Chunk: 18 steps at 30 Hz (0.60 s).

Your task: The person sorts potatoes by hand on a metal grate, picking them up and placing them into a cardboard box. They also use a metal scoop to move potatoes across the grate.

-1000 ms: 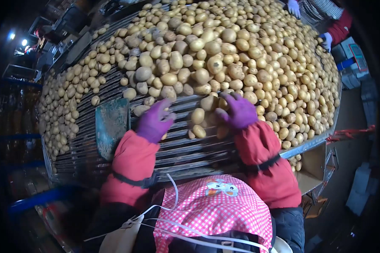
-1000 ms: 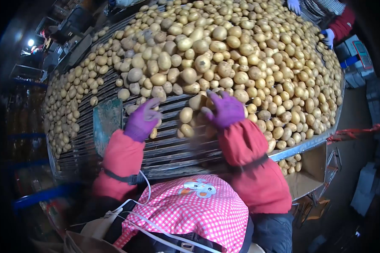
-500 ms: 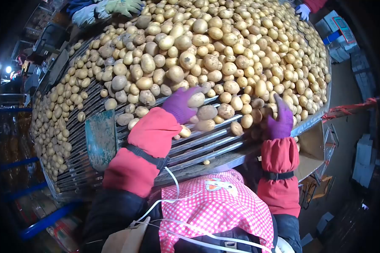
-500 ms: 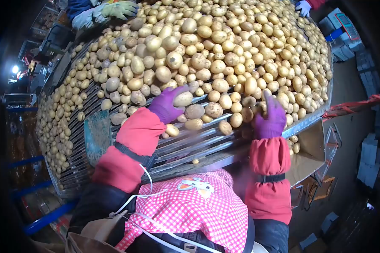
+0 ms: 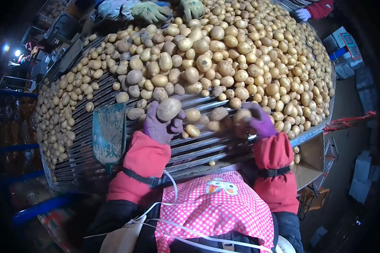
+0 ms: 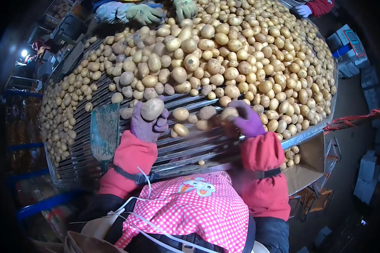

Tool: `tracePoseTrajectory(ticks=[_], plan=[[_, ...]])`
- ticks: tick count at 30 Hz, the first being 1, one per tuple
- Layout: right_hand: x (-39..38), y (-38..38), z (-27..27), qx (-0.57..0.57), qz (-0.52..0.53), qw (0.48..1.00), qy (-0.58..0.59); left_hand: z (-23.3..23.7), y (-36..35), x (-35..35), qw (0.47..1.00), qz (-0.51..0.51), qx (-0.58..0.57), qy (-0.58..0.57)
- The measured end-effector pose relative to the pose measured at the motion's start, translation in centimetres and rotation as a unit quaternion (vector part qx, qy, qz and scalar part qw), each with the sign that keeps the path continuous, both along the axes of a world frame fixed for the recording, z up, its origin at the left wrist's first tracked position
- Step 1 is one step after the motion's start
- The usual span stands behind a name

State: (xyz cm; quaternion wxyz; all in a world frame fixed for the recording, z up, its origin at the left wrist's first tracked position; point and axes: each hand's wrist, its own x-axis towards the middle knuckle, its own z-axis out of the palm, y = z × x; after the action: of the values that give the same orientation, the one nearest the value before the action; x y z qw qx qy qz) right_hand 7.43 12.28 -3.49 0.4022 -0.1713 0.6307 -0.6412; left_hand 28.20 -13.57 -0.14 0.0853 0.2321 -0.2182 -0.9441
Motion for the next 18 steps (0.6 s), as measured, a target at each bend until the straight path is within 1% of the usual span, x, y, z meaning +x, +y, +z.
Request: tracePoseTrajectory(ticks=[2,3,4,5,6,8,9,11,12,13,14,15,16,17,18], plan=[[-0.5,1.0,1.2,-0.121,0.012,0.985,-0.122,-0.9,0.0,0.8,0.998,0.014,0.059,0.015],[-1.0,0.8,1.9,-0.022,0.028,0.993,-0.108,-1.2,0.0,0.9,0.996,0.019,0.089,0.024],[-0.9,-0.5,2.3,0.023,0.067,0.994,0.085,-1.3,0.1,0.9,0.992,0.024,0.119,0.032],[-0.3,-2.5,2.6,0.067,0.103,0.954,0.273,-2.2,0.0,1.2,0.987,0.019,0.148,0.063],[0.9,-4.2,2.9,0.107,0.134,0.878,0.448,-2.0,0.4,1.1,0.989,0.028,0.135,0.051],[4.5,-3.7,6.0,0.085,0.132,0.843,0.515,-1.5,1.5,0.3,0.993,0.05,0.106,0.029],[5.6,-3.5,6.1,0.114,0.124,0.842,0.513,-1.8,1.5,0.2,0.994,0.04,0.089,0.056],[5.4,-4.5,5.4,0.138,0.143,0.868,0.455,-0.5,2.0,0.0,0.996,0.033,0.04,0.076],[4.0,-5.3,3.4,0.139,0.165,0.893,0.394,-0.1,2.6,-0.1,0.996,0.022,0.023,0.085],[1.8,-6.0,1.6,0.141,0.181,0.912,0.339,-0.4,2.3,-0.3,0.994,0.0,0.029,0.102],[0.3,-6.0,1.0,0.143,0.195,0.928,0.282,-0.6,2.1,-0.5,0.984,-0.032,0.062,0.163],[-0.3,-4.5,0.5,-0.002,0.146,0.975,0.168,-0.8,2.7,-0.6,0.988,-0.02,0.017,0.153],[-0.4,-2.5,0.5,-0.146,0.086,0.984,0.049,0.1,3.9,-1.0,0.99,-0.013,-0.024,0.142],[0.0,0.0,0.8,-0.231,0.064,0.967,-0.085,0.4,4.5,-1.5,0.987,-0.029,0.021,0.156],[0.8,2.7,1.2,-0.317,0.038,0.924,-0.211,0.3,5.2,-2.3,0.987,-0.052,0.012,0.155]])
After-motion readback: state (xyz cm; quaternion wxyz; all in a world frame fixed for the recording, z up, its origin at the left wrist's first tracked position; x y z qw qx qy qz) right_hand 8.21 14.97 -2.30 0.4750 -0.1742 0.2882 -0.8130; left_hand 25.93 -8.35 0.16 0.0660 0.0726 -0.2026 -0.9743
